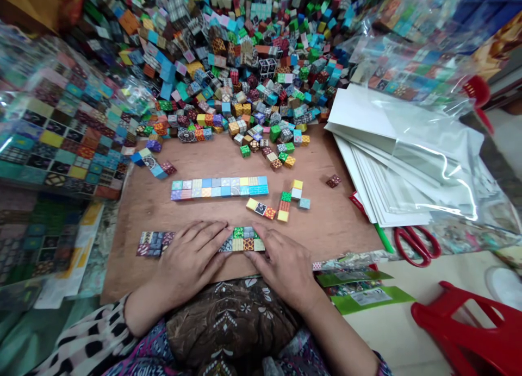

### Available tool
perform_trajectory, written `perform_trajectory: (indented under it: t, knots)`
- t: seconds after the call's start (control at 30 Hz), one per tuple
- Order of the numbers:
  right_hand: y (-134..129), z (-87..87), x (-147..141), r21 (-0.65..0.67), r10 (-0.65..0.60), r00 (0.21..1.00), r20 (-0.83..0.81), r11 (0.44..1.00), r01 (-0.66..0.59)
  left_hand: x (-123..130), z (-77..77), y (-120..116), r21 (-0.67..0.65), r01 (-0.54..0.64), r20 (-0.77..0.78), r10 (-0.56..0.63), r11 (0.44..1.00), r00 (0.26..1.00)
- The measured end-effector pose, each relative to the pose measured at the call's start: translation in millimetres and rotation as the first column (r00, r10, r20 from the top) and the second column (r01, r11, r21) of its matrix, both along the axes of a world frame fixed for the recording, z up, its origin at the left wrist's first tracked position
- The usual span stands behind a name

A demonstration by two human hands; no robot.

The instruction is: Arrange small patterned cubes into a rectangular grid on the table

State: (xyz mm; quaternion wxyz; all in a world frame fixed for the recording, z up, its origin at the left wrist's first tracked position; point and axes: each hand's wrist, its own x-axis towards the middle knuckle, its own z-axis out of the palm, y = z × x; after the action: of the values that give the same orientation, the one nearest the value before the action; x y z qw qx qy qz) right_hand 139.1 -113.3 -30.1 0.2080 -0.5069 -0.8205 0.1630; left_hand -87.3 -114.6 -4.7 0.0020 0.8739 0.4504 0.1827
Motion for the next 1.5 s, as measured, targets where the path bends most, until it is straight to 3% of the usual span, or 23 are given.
perform_trajectory:
  t: [0.93,1.5]
  knots:
    - [0.5,0.5,-0.8,0.029,0.005,1.000,-0.011,1.000,-0.005,-0.4,-1.1,-0.7,-0.012,0.002,0.010,-0.002,1.000,1.000]
    - [0.2,2.0,-2.0,-0.022,-0.021,1.000,-0.011,1.000,0.021,-1.7,-3.7,-2.9,-0.035,-0.009,0.008,0.009,0.999,1.000]
